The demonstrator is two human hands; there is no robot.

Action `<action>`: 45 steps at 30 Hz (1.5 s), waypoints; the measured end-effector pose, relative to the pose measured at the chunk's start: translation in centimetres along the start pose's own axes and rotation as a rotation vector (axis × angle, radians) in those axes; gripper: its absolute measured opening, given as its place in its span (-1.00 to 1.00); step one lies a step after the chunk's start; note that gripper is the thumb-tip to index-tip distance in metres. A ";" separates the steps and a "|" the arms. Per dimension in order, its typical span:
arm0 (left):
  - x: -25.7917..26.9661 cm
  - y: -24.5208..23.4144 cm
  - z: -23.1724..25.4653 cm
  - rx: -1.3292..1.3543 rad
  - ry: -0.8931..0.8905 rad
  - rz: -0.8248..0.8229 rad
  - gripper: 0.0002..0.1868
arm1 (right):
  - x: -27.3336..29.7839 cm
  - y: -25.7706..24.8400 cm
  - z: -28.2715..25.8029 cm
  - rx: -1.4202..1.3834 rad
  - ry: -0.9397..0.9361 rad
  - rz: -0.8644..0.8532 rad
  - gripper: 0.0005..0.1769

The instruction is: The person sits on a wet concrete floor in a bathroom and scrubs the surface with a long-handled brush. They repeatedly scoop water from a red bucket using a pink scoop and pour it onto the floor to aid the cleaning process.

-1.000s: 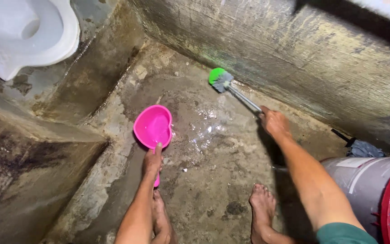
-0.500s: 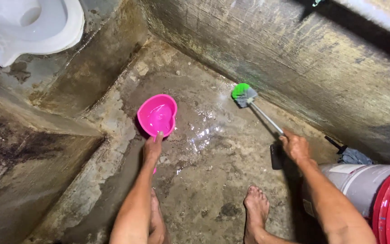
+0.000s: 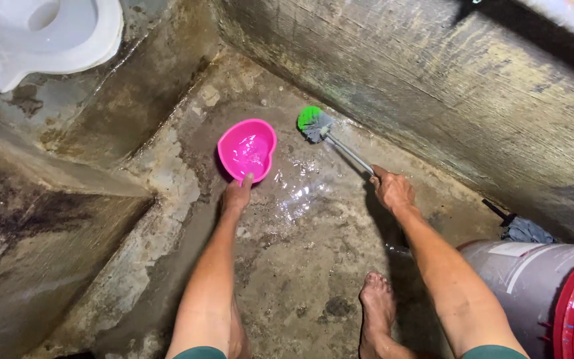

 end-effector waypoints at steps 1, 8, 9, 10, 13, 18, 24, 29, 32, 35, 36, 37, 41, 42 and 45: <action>0.8 -0.2 0.4 -0.006 0.003 -0.004 -0.25 | 0.6 -0.4 0.2 -0.004 0.007 0.000 -0.58; -2.3 0.5 -2.2 0.114 -0.058 0.028 -0.34 | 1.4 1.1 10.3 -0.058 0.120 0.007 -0.57; -2.3 0.4 -2.4 0.161 -0.058 0.025 -0.38 | 1.5 1.4 12.3 -0.044 0.124 0.018 -0.57; -0.7 -0.2 -1.5 0.163 -0.057 0.025 -0.38 | 2.3 1.1 13.4 -0.043 0.123 0.021 -0.57; 2.0 -1.2 0.1 0.077 -0.026 -0.012 -0.26 | 3.6 0.6 16.8 0.068 0.174 0.028 -0.57; 3.5 -1.7 -1.0 0.069 -0.079 0.024 -0.26 | 1.2 4.3 18.9 -0.017 0.189 0.023 -0.56; 3.3 -1.5 -1.0 0.029 -0.097 -0.002 -0.30 | 0.0 0.8 10.0 0.051 0.149 -0.016 -0.55; 0.2 -0.8 -2.9 0.081 -0.091 -0.012 -0.31 | -2.0 0.0 6.1 0.098 0.110 -0.019 -0.56; -1.2 -0.4 -3.7 0.090 -0.092 -0.010 -0.31 | -2.6 -0.8 4.1 0.091 0.077 -0.012 -0.53; -1.0 -0.5 -3.5 0.096 -0.104 -0.014 -0.29 | -1.4 -3.0 0.7 0.066 0.028 -0.026 -0.50; -0.7 -0.8 -3.3 0.096 -0.108 -0.017 -0.28 | -0.8 -3.7 -0.8 0.049 -0.008 -0.039 -0.50; -0.3 -0.7 -3.0 0.096 -0.107 -0.017 -0.28 | -2.4 -2.8 -1.3 0.048 -0.007 -0.038 -0.50; -0.6 -0.8 -3.0 0.086 -0.127 -0.010 -0.29 | -14.5 7.4 0.8 0.097 -0.082 -0.002 -0.46; -1.0 -0.5 -3.5 0.091 -0.133 -0.013 -0.29 | -18.5 11.2 2.0 0.137 -0.073 -0.004 -0.43; -1.0 -0.3 -3.6 0.102 -0.140 0.006 -0.32 | -11.3 4.5 2.0 0.129 -0.110 0.028 -0.48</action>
Point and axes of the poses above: each hand's wrist, its own x-axis away from the middle knuckle, its own y-axis out of the palm, z = x × y, the point moved 2 cm from there along -x, towards the middle knuckle, and after that the axes turned 6 degrees about x, right-handed, at the moved point
